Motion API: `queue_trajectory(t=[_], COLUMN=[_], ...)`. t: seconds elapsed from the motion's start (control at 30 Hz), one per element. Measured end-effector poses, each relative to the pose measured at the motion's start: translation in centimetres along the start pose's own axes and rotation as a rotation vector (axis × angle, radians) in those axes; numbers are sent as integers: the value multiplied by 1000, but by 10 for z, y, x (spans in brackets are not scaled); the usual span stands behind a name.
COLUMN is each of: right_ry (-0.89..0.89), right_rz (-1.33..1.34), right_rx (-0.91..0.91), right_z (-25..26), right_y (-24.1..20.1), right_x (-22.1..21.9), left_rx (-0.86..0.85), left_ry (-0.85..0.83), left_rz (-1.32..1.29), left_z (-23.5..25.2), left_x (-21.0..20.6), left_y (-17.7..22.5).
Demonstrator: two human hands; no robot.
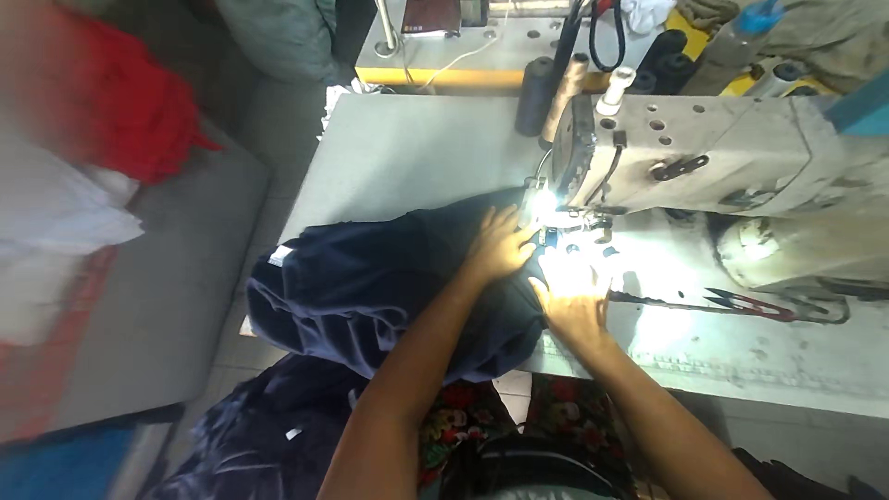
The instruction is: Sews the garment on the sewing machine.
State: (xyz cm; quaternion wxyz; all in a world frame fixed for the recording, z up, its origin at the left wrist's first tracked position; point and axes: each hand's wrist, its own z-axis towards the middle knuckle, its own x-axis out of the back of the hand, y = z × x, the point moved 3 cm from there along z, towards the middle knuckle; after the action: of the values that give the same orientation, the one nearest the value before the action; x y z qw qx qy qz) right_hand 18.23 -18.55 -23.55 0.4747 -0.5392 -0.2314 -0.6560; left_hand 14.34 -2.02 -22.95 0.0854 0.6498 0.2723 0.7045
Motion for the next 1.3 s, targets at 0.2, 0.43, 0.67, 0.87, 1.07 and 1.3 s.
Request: queue_trajectory(t=[0.2,0.43,0.67,0.87,1.07,1.3], right_ry=[27,27,18,-3,-16,-24], right_rz=[-3,-18,-25,17,-11,-4], right_rx=[10,19,13,-4,15,17], right_z=[1,1,3,4,3,1], right_y=[0,2,1,3,1,1], right_x=[0,-2,0,-2,-1,-2], left_rx=[-3,15,34,8,14,-121], left_ry=[-13,-38,-67,-20,-43,153], left_rz=[25,39,67,55,75,-31], left_z=[1,2,5,5,4,-4], left_x=[0,-1,0,-1,0,-3], left_y=[-1,0,1,0,1,-2])
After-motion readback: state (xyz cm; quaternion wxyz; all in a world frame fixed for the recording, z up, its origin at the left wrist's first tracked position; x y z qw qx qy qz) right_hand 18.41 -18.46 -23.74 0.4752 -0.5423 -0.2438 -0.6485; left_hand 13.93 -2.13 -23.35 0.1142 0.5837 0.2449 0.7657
